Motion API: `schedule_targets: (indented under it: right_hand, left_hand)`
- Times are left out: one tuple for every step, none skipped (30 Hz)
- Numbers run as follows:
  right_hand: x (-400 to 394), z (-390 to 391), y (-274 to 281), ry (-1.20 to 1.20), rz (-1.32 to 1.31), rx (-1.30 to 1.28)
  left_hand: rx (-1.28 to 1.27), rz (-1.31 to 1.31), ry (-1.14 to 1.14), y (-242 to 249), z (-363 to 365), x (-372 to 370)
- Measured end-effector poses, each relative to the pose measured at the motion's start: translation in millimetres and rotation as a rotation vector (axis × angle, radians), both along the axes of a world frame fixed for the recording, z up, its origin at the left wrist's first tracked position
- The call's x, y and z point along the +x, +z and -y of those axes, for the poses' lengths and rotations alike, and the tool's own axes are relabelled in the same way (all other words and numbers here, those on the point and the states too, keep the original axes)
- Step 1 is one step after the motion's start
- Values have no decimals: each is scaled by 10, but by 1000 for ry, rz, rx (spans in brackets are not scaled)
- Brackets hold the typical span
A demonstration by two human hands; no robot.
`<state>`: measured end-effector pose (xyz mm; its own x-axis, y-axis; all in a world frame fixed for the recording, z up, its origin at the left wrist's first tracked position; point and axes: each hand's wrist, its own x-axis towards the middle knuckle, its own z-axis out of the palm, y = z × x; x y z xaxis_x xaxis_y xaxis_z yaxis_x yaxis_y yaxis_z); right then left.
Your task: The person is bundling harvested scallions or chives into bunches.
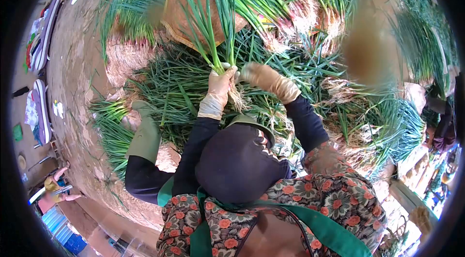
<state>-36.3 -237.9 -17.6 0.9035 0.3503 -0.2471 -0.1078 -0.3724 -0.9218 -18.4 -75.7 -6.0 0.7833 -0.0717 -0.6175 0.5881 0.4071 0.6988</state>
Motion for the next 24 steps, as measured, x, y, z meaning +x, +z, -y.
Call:
schedule_targets:
  right_hand:
    - [69,2,-41,-154,-125,197]
    - [145,-11,-24,-312,-250,394]
    - [193,-85,-15,-389,-302,454]
    - [277,-186,-95,-424,-345,461]
    - [309,-285,-227,-509,-276,455]
    - [323,-361,-359,-590,-207,448]
    - [350,-369,-703,-545,-50,343]
    - [396,-344,-1136,-498,106,237]
    - [396,-293,-856,-600,-103,330]
    - [395,-244,-542,-728,-303,427]
    - [378,-147,-573,-799,-359,524]
    - [411,-44,-602,-872,-412,624]
    - [495,2,-573,-606,-545,595]
    - [460,-77,-638,-558,-351,393]
    - [421,-228,-715,-504,-156,185]
    - [394,-318,-752,-440,42,-24]
    - [364,-323,-455,-459,-37,-146]
    - [380,-300,-217,-417,-43,-235]
    - [415,-317,-269,-417,-131,-150]
    - [468,-333,-316,-414,-215,-62]
    - [437,-306,-361,-404,-132,-206]
    - [405,-329,-379,-407,-61,-265]
    - [373,-341,-400,-409,10,-326]
    - [330,-344,-425,-407,78,-390]
  left_hand:
    - [-1,24,-75,-133,-81,-9]
    - [-12,16,-115,-167,-82,-33]
    - [-22,11,-156,-201,-84,-52]
    - [-30,5,-196,-206,-86,-67]
    - [-34,34,-142,-174,-30,-106]
    - [-23,61,-125,-149,-11,-99]
    - [-11,88,-105,-128,-8,-85]
    - [1,114,-86,-100,-4,-74]
    - [11,90,-86,-50,11,-62]
    - [32,95,-85,-30,8,-83]
    - [55,99,-89,-12,-12,-129]
    - [80,105,-98,0,-24,-145]
    - [252,67,-114,4,4,-150]
    - [395,121,-178,-95,-14,-176]
    - [532,178,-243,-268,-33,-195]
    - [668,242,-304,-369,-21,-188]
    - [744,301,-319,-308,-7,-210]
    - [756,369,-297,-312,-15,-246]
    - [773,437,-273,-323,-40,-269]
    - [792,509,-246,-350,-64,-270]
    - [499,359,-191,-435,-77,-251]
    - [235,189,-99,-383,-60,-212]
    - [74,32,-137,-319,-110,-187]
    - [-90,-128,-171,-263,-142,-173]
